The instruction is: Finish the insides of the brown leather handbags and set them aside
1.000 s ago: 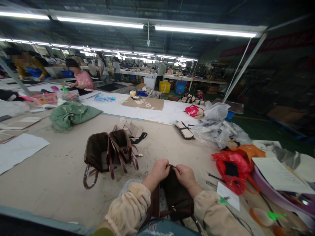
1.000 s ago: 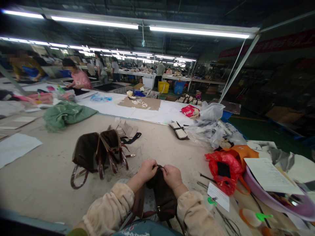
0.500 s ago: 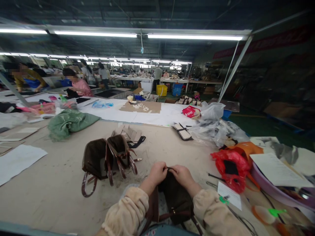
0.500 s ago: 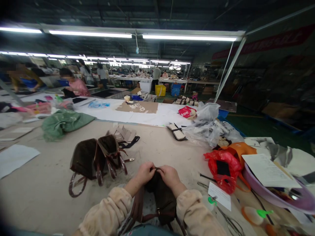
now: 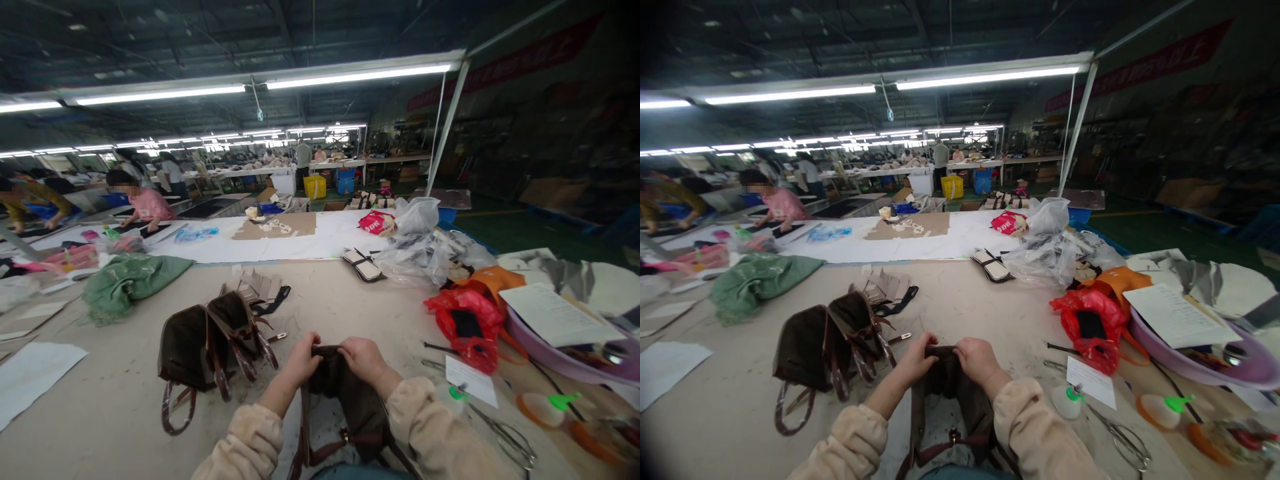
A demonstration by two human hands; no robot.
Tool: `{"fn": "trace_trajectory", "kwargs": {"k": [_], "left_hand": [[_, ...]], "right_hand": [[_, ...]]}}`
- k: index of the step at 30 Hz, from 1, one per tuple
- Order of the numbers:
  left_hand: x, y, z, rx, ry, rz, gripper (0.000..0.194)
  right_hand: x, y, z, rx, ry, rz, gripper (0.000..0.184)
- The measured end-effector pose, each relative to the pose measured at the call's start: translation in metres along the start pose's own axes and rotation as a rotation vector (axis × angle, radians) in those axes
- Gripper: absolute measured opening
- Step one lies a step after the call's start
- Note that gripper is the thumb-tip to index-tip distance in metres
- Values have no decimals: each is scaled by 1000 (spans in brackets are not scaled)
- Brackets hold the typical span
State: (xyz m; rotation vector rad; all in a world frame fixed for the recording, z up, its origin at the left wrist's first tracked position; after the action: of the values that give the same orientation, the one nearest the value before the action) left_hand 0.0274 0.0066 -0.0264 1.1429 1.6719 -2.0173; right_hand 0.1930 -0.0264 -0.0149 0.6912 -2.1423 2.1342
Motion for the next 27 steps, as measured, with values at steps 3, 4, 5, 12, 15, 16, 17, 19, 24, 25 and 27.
{"fn": "trace_trajectory", "kwargs": {"k": [3,4,5,12,15,16,17,19,24,25,27], "left_hand": [[4,-5,0,41,-72,-78,17],[4,-7,0,32,-76,-61,16],[3,-8,0,14,-65,-32,19],[4,-10,10,-16,-76,8,33],[10,-12,15,-85,-166,-167,16],[10,-14,17,-107,-179,-231,14],[9,-15,18,-120,-185,-294,16],[6,-16,20,-119,-186,-422,22],[-8,-16,20,-67,-229,-702,36],[-9,-16,19,-58,-240,-731,36],[-10,-15,16,-51,-253,-756,33]], "right_hand": [[1,0,0,-19,-7,-1,33],[1,0,0,-27,-8,2,33],[0,1,-1,-32,-7,7,32],[-5,0,-1,-32,6,25,31],[-2,1,-1,-31,3,22,31],[-1,1,-1,-34,1,22,31],[0,1,-1,-38,0,22,31],[2,2,-1,-42,-4,22,30],[3,3,0,-44,-1,25,30],[3,3,0,-43,1,23,30],[4,3,0,-37,0,18,29]]}}
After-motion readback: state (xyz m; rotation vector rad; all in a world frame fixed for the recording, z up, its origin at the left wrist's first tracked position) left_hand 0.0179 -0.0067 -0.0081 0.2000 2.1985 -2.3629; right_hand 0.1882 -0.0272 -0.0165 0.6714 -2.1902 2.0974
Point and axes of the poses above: each hand's wrist, its own z-axis away from the middle knuckle, its own y-axis out of the palm, x = y × z, the point moved 4 cm from there along -z, towards the middle knuckle, and after that the axes turned 2 degrees about -z, right-handed, at the moved point
